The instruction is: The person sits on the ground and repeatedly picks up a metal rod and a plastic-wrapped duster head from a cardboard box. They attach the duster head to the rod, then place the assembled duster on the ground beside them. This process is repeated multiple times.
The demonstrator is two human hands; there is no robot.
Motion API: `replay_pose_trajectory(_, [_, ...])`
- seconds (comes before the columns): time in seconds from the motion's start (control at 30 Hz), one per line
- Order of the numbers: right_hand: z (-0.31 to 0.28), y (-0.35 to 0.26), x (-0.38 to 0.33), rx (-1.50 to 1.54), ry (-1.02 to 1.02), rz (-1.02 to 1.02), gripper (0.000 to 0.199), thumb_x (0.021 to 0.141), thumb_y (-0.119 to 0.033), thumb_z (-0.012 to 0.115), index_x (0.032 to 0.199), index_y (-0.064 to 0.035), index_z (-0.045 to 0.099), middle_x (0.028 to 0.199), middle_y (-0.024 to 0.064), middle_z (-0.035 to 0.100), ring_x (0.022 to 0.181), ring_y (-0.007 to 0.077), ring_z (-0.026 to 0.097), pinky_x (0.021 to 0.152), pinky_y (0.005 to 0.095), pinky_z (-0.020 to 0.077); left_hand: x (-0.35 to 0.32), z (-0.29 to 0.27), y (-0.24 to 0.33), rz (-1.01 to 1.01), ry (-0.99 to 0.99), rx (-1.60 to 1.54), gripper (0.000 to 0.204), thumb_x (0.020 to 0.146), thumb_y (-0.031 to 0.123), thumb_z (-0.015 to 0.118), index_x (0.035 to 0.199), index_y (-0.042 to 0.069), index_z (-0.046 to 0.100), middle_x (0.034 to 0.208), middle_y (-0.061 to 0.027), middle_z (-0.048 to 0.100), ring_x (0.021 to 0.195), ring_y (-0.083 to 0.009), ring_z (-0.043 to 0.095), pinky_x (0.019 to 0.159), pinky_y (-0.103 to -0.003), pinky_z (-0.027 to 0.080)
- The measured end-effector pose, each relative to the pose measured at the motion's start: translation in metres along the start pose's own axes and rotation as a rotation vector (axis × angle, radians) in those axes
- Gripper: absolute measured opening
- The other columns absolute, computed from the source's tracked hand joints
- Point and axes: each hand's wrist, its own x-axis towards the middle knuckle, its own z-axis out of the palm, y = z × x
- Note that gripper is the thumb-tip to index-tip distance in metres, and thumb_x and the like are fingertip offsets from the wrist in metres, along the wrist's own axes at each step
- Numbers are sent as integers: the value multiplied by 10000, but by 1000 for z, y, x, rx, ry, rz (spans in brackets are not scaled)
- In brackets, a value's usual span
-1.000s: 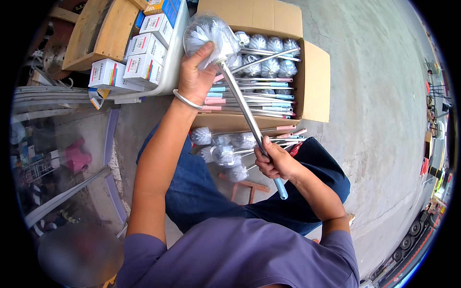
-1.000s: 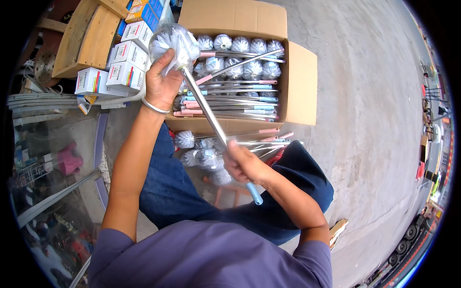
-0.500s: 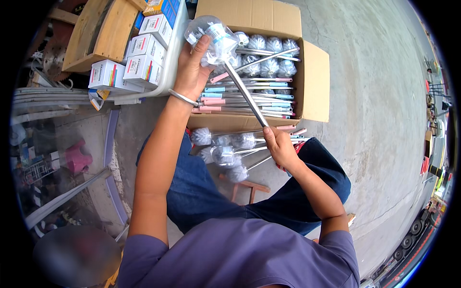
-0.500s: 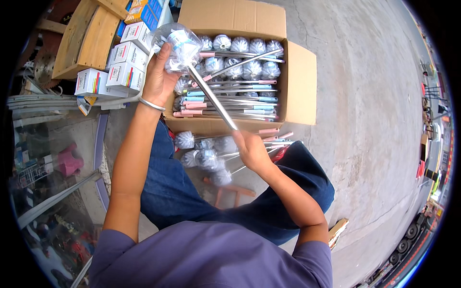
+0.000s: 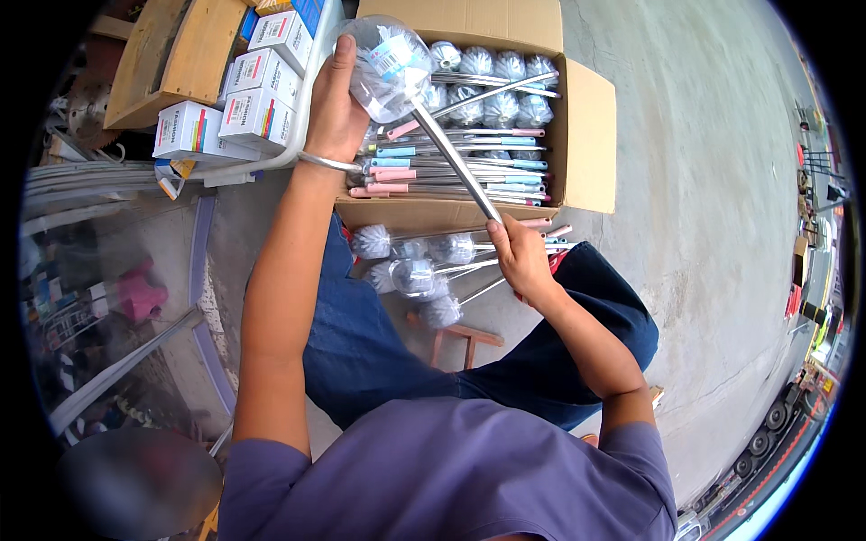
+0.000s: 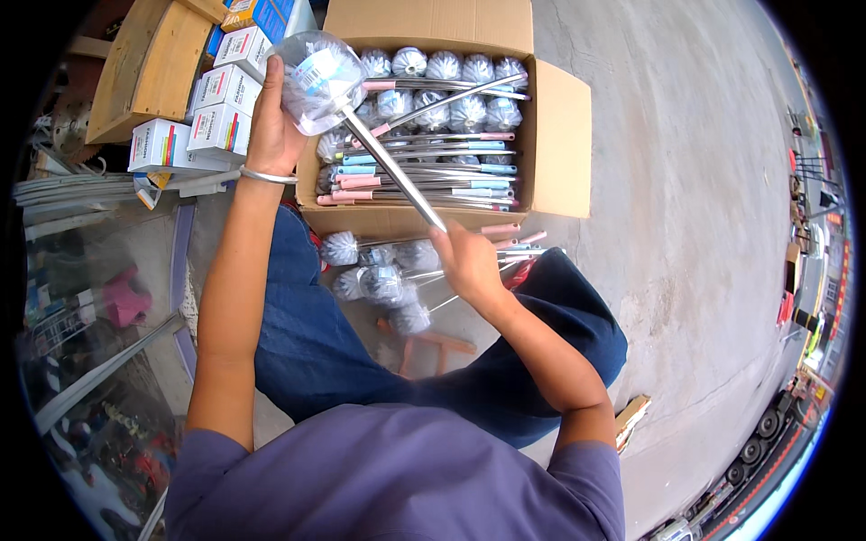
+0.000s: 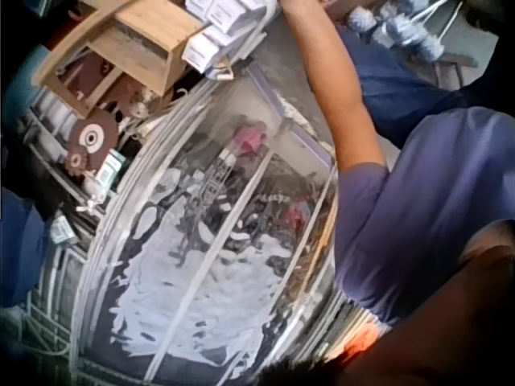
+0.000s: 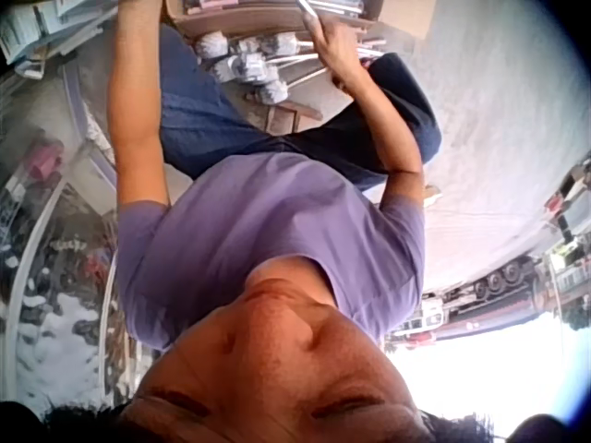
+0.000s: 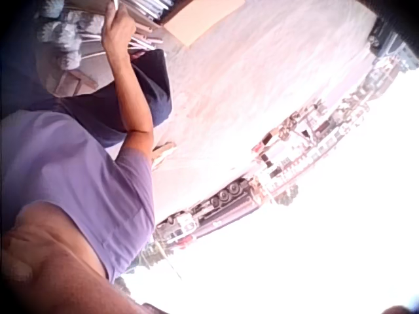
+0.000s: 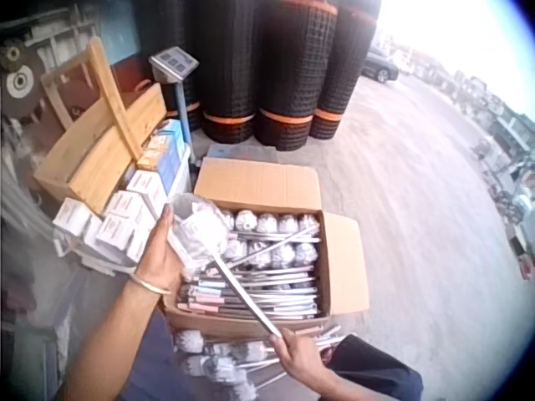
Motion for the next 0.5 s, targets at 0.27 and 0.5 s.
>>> replay_pose_trajectory(0.27, [-43,21,22,-480,136,-227,426,892,-431,525,691,-56,510,505,132,487,514,362,515,496,434,402,-11,-28,36,411,-403,1533,638,736,559,660,1189,118,575,1200,-120,561,1098,-306,537,907,-372,449])
replay_pose_trajectory(0.5, [-40,32,17,-502,61,-200,418,866,-463,536,725,-70,548,538,140,539,548,340,572,521,426,438,-22,-34,18,491,-434,1619,435,862,452,559,1074,77,621,1094,-111,613,1005,-289,582,826,-362,478])
